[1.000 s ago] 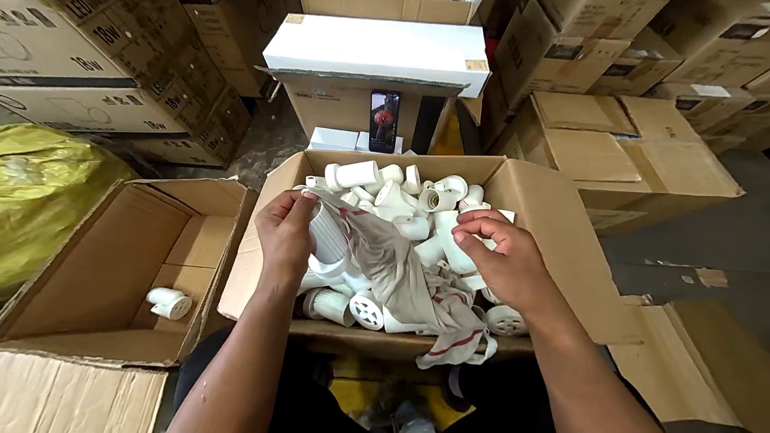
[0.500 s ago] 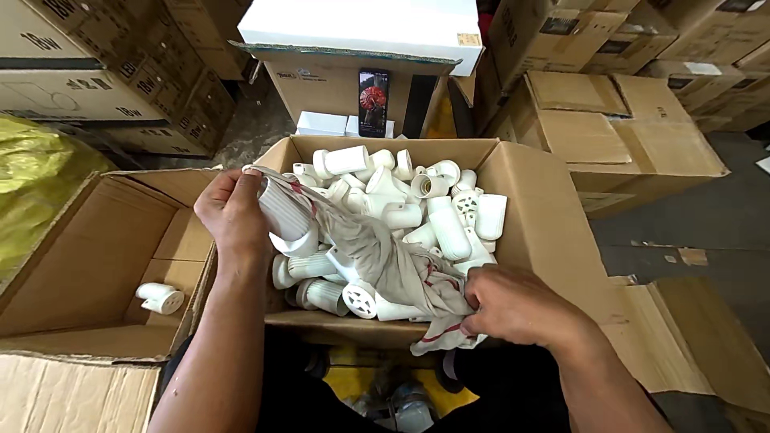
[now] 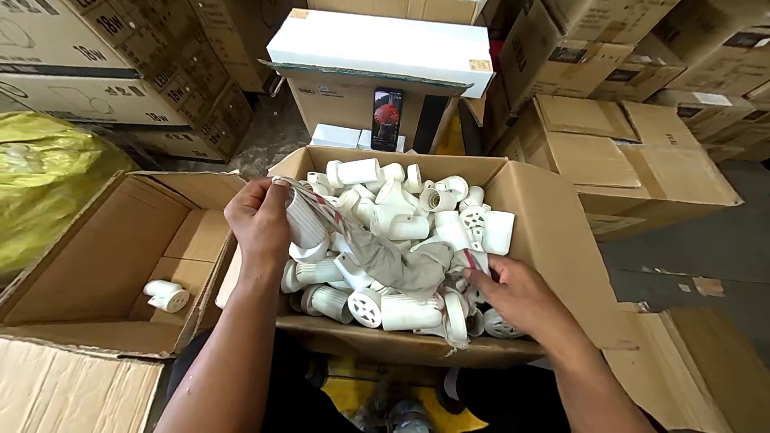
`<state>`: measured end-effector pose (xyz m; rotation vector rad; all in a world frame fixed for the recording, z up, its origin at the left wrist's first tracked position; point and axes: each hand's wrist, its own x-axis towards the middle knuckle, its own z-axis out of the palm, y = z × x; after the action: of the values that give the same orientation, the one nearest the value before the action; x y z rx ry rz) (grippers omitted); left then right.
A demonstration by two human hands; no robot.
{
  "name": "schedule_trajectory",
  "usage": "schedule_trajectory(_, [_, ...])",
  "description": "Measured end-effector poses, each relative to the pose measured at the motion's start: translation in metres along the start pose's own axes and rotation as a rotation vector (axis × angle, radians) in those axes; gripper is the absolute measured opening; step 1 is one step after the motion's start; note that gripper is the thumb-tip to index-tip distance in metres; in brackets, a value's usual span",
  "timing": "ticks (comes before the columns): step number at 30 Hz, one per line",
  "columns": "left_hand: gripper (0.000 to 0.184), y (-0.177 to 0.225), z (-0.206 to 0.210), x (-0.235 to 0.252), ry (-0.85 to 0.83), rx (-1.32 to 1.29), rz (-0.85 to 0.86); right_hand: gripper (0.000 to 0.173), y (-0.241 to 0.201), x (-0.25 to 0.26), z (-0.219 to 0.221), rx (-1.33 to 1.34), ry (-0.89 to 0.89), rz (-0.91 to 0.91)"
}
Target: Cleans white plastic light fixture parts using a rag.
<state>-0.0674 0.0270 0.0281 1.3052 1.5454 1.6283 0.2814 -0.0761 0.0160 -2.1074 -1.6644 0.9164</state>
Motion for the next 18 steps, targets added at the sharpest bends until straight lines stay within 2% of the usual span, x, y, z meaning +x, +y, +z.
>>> schedule_trajectory(2, [0.018,0.000,-0.001,-0.002,-0.004,0.007,0.000,0.044,-0.002,-0.004,-0.013,-0.245,0.100,0.062])
schedule_trajectory(3, [0.019,-0.001,-0.001,-0.002,-0.006,0.010,-0.003,0.042,0.000,-0.004,-0.020,-0.212,0.145,0.051])
schedule_trajectory(4, [0.019,-0.001,-0.001,-0.002,-0.009,0.011,-0.009,0.036,0.003,-0.004,-0.025,-0.060,0.189,-0.004])
schedule_trajectory(6, [0.018,-0.001,-0.001,-0.003,-0.013,0.008,-0.009,0.013,0.007,-0.002,-0.028,0.562,0.189,-0.169])
schedule_trajectory(7, [0.018,-0.001,0.000,-0.004,-0.018,0.004,-0.004,0.006,0.006,-0.001,-0.027,0.838,0.147,-0.201])
schedule_trajectory(9, [0.018,-0.001,0.002,-0.005,-0.033,-0.005,0.004,0.006,0.006,0.001,-0.025,1.150,0.070,-0.205])
schedule_trajectory(11, [0.018,-0.002,0.003,-0.005,-0.046,-0.018,0.003,0.015,0.007,0.003,-0.022,1.355,0.013,-0.180])
schedule_trajectory(14, [0.018,-0.002,0.005,-0.007,-0.048,-0.014,-0.005,0.019,-0.001,0.003,-0.005,1.408,-0.042,-0.069])
schedule_trajectory(18, [0.017,0.000,0.007,-0.007,-0.067,-0.021,-0.002,0.023,-0.010,0.002,0.002,1.430,-0.048,-0.113])
